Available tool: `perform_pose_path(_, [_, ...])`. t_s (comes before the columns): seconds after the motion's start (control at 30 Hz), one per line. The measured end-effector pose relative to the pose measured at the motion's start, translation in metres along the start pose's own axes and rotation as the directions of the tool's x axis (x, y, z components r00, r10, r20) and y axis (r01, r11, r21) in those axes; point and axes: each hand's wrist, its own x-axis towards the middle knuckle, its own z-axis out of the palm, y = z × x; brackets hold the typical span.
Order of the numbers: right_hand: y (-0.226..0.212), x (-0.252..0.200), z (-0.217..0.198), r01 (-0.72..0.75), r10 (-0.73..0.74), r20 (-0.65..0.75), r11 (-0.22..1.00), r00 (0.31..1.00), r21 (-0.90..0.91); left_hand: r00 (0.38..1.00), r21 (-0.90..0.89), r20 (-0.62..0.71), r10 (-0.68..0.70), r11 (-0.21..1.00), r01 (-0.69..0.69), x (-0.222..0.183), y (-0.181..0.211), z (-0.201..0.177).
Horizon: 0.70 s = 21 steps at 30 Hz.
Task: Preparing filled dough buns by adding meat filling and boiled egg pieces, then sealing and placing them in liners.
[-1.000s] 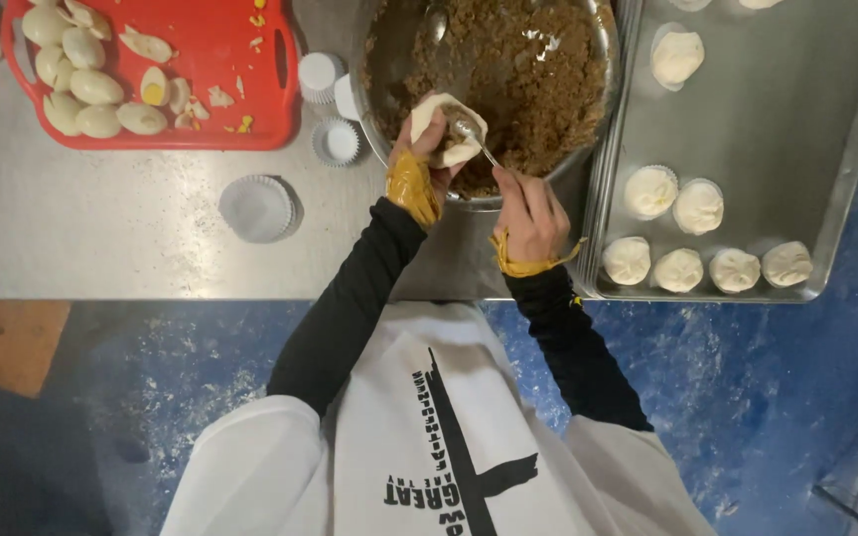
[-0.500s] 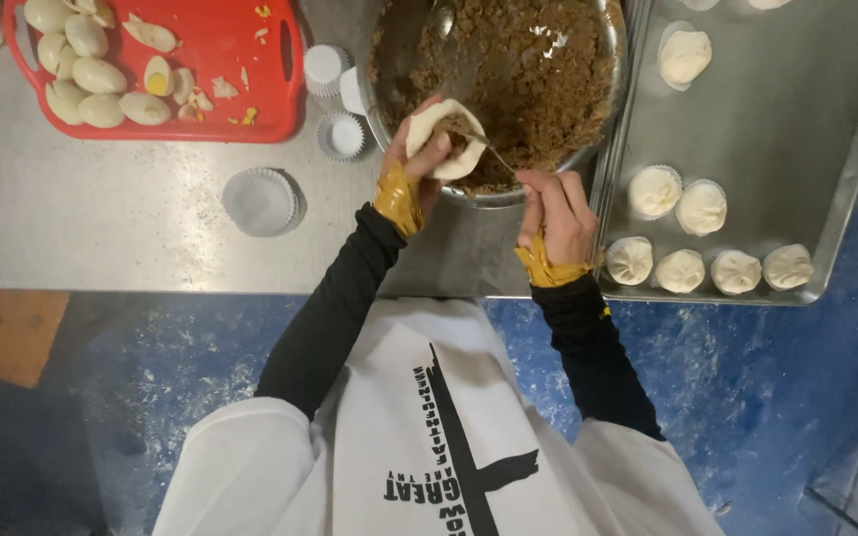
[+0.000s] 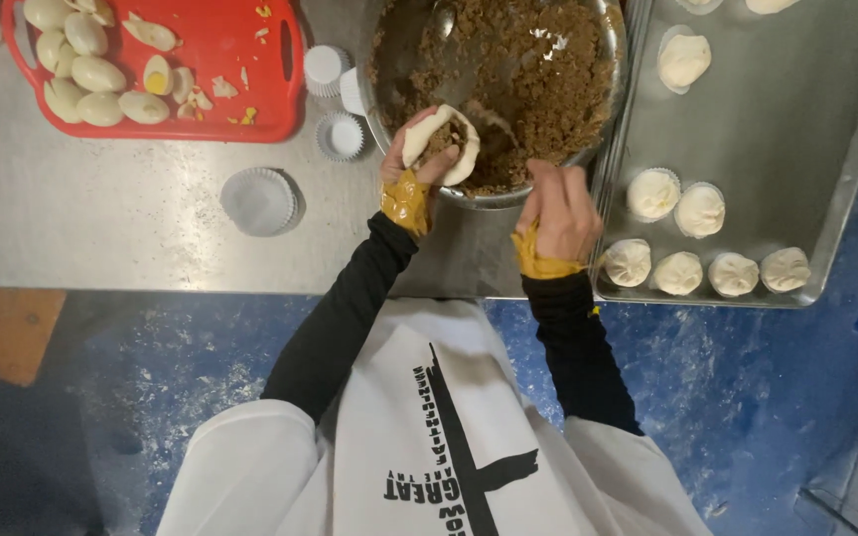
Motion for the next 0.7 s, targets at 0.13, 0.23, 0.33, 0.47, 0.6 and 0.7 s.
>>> perform_pose_path(0.13, [0.005,-0.001,-0.003,0.019,-0.018,-0.115,1.0,0.993,0.001,0.999,-0.042,-0.033,-0.029,0.999,0.027,0.002,0.004,-0.001])
perform_pose_path(0.23, [0.002,-0.007,-0.004,-0.009,0.008,0.021,0.999,1.0,0.043,0.999,-0.067,-0.027,-0.028,0.997,0.026,0.001,0.002,-0.001])
perform_pose_path(0.33, [-0.003,-0.009,0.002,0.134,-0.134,-0.007,0.991,0.991,-0.018,0.999,0.05,-0.032,0.003,0.999,-0.001,0.0,0.003,0.0])
perform_pose_path(0.47, [0.002,-0.002,0.004,0.009,-0.009,0.011,1.0,1.0,0.011,0.998,-0.078,-0.046,-0.038,0.996,0.034,0.0,0.003,0.003])
perform_pose_path(0.6, [0.0,-0.001,-0.005,-0.023,0.019,0.047,0.997,0.999,0.071,0.999,-0.105,-0.031,-0.031,0.994,0.027,-0.003,0.005,0.005])
perform_pose_path(0.7, [-0.007,-0.004,0.003,0.172,-0.173,-0.011,0.983,0.985,-0.069,0.998,-0.108,-0.045,-0.05,0.993,0.045,-0.002,0.006,0.01])
